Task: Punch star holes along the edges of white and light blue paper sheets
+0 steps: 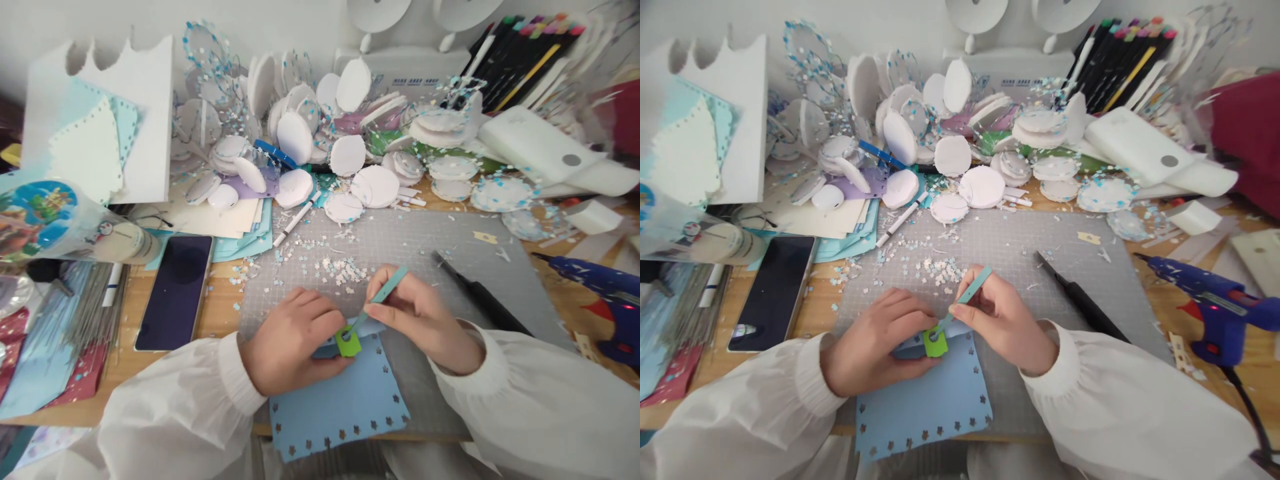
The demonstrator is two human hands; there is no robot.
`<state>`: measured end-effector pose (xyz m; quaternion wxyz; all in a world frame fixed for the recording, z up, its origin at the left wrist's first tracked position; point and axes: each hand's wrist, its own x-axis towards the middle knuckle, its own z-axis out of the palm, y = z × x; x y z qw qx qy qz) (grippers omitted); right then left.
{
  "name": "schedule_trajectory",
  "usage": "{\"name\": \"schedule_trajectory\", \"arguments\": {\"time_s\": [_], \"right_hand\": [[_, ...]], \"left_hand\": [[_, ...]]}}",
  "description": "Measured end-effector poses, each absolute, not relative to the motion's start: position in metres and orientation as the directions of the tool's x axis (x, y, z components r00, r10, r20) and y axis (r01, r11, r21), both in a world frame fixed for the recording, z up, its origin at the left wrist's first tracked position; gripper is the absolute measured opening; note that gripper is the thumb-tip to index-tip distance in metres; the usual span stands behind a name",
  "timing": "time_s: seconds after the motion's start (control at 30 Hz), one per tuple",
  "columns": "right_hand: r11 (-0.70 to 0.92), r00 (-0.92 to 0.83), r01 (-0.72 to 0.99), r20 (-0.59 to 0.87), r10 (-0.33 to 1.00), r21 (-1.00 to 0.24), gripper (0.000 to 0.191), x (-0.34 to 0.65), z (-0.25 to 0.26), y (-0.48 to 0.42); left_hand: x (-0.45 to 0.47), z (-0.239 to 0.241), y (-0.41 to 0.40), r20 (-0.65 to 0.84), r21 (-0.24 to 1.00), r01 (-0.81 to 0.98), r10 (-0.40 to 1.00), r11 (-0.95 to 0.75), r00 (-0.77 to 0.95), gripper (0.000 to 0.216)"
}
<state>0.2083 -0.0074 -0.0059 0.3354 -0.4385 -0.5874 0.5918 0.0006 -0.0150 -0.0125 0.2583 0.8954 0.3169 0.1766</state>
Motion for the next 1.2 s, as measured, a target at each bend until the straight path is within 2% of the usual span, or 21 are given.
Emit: {"name": "schedule_trajectory", "arguments": {"time_s": [0.27,0.43,0.5,0.53,0.63,0.7,0.83,0.93,1.1,1.2], "right_hand": [[-0.123,-0.357,-0.016,-0.109,0.928,-0.992,0.015,0.212,-0.015,-0.005],[-0.006,-0.182,-0.031,0.000,0.983,-0.999,0.010,0.219,-0.011,0.000],[0.105,-0.052,0.059,0.102,0.993,-0.993,0.008,0.225,-0.011,0.005],[0.170,0.006,0.159,0.173,0.985,-0.973,0.007,0.228,-0.011,0.007],[0.306,0.067,0.533,0.400,0.914,-0.789,0.007,0.237,-0.013,0.014],[0.334,0.041,0.585,0.438,0.898,-0.739,0.007,0.239,-0.011,0.016],[0.288,-0.100,0.262,0.271,0.957,-0.921,0.005,0.233,-0.002,0.011],[0.271,-0.299,0.117,0.226,0.927,-0.955,0.006,0.227,0.004,0.005],[0.301,-0.497,0.054,0.236,0.835,-0.952,0.002,0.222,0.002,-0.001],[0.321,-0.551,0.090,0.221,0.805,-0.943,0.005,0.221,0.000,-0.003]], "left_hand": [[0.001,-0.012,-0.015,0.155,0.577,0.470,0.654,-0.668,0.740,0.020],[0.001,-0.012,-0.015,0.171,0.586,0.461,0.658,-0.666,0.733,0.019],[0.001,-0.011,-0.015,0.177,0.589,0.464,0.665,-0.662,0.725,0.019],[0.001,-0.011,-0.015,0.179,0.590,0.466,0.669,-0.660,0.721,0.019],[0.001,-0.011,-0.015,0.184,0.594,0.467,0.676,-0.655,0.714,0.020],[0.001,-0.010,-0.015,0.185,0.598,0.468,0.680,-0.651,0.710,0.020],[0.002,-0.008,-0.014,0.168,0.596,0.490,0.695,-0.637,0.699,0.020],[0.002,-0.009,-0.012,0.172,0.594,0.490,0.695,-0.639,0.698,0.020],[0.001,-0.010,-0.012,0.182,0.578,0.486,0.684,-0.656,0.707,0.019],[0.001,-0.010,-0.012,0.187,0.568,0.487,0.680,-0.663,0.709,0.019]]}}
